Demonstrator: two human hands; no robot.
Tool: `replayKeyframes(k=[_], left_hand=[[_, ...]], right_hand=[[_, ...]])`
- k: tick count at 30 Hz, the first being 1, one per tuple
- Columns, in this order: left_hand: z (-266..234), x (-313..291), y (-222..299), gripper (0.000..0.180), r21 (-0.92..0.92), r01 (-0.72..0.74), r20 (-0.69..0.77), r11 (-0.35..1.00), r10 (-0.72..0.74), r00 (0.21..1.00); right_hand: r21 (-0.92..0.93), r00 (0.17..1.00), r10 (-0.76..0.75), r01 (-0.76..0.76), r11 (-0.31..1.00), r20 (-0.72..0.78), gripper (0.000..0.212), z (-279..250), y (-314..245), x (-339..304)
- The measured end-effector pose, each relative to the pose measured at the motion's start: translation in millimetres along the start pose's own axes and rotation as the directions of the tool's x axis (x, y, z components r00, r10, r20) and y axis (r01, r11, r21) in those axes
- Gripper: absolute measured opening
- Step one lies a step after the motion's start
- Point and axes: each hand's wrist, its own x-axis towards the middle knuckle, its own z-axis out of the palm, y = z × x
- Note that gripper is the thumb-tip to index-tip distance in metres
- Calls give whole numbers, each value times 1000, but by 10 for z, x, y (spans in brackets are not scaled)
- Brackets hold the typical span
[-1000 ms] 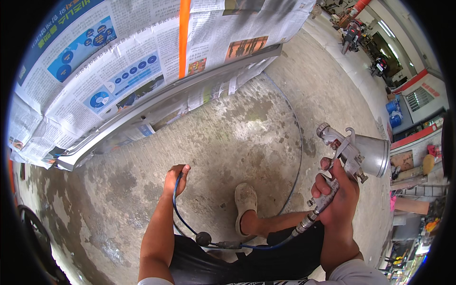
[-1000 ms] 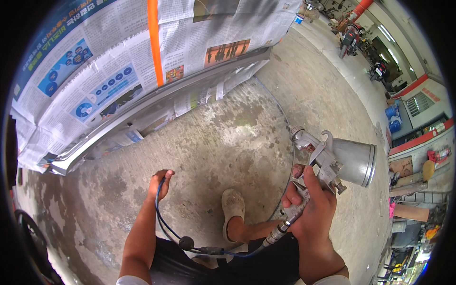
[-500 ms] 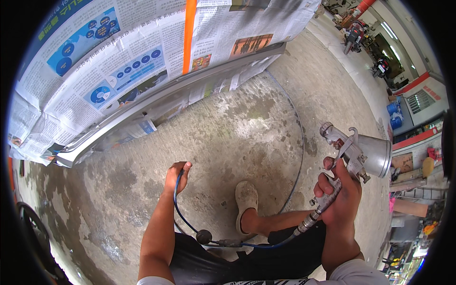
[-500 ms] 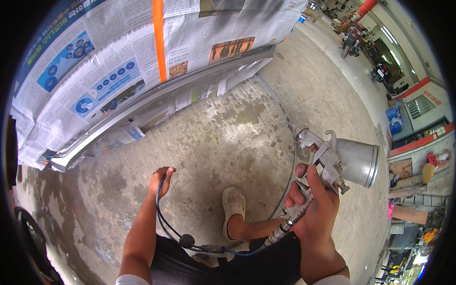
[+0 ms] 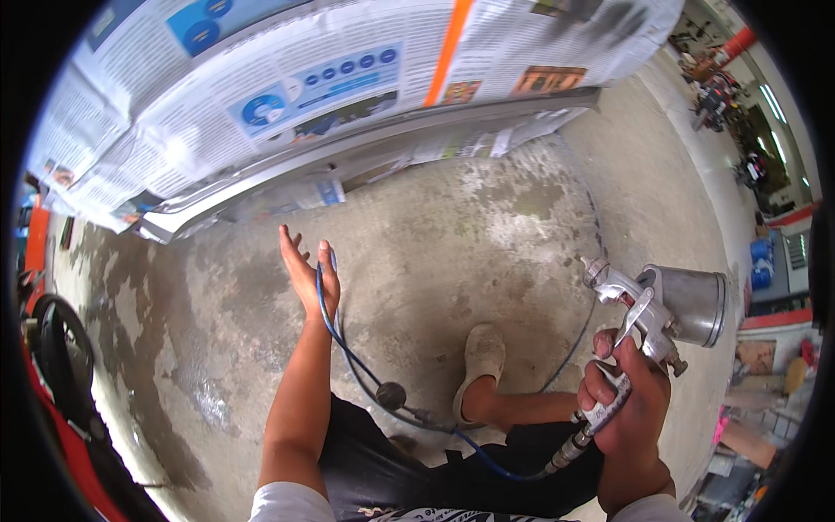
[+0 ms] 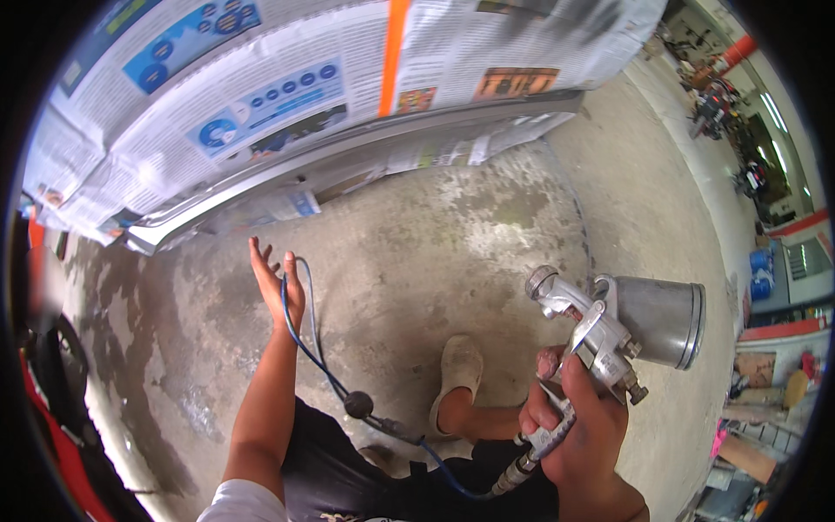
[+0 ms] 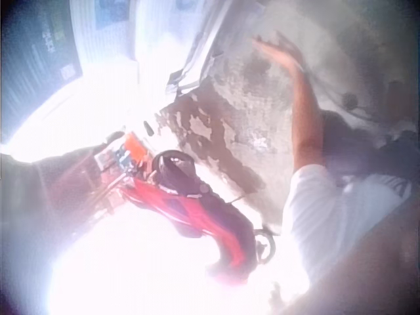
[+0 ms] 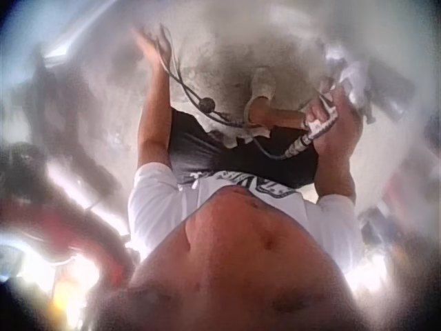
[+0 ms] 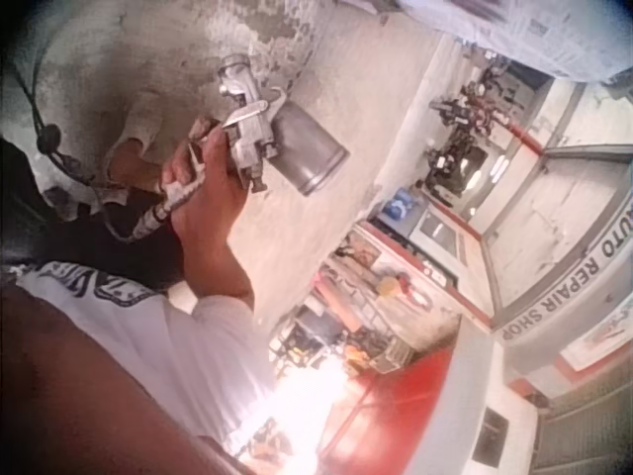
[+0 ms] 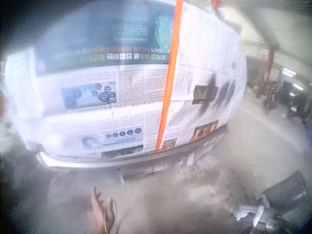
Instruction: The person uses a spray gun to apply paint to a car bumper that is covered with newspaper. They then walk to a workbench, pour paint from a can into the spray gun's container, and wipe the container with a cloth.
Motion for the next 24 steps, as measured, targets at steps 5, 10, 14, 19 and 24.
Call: replayKeyframes(k=[5,10,14,19,24], left_hand=[[-332,78,7,80,1,-30,-86,1000,29,996],[-511,38,7,78,22,-28,-34,999,29,999],[-653,34,6,75,23,-29,-18,999,30,999],[-857,27,-72,78,34,-43,-76,999,45,996],[-1045,0,-166,77,53,-6,-95,999,11,995]], right_hand=[[-78,988,97,-87,993,121,49,165,109,-35],[-91,963,135,-116,989,232,27,332,150,-21],[-156,945,176,-137,978,275,49,437,240,-2],[-192,911,184,-119,974,369,25,558,291,-16],[-198,923,160,-94,976,349,29,743,402,-104]])
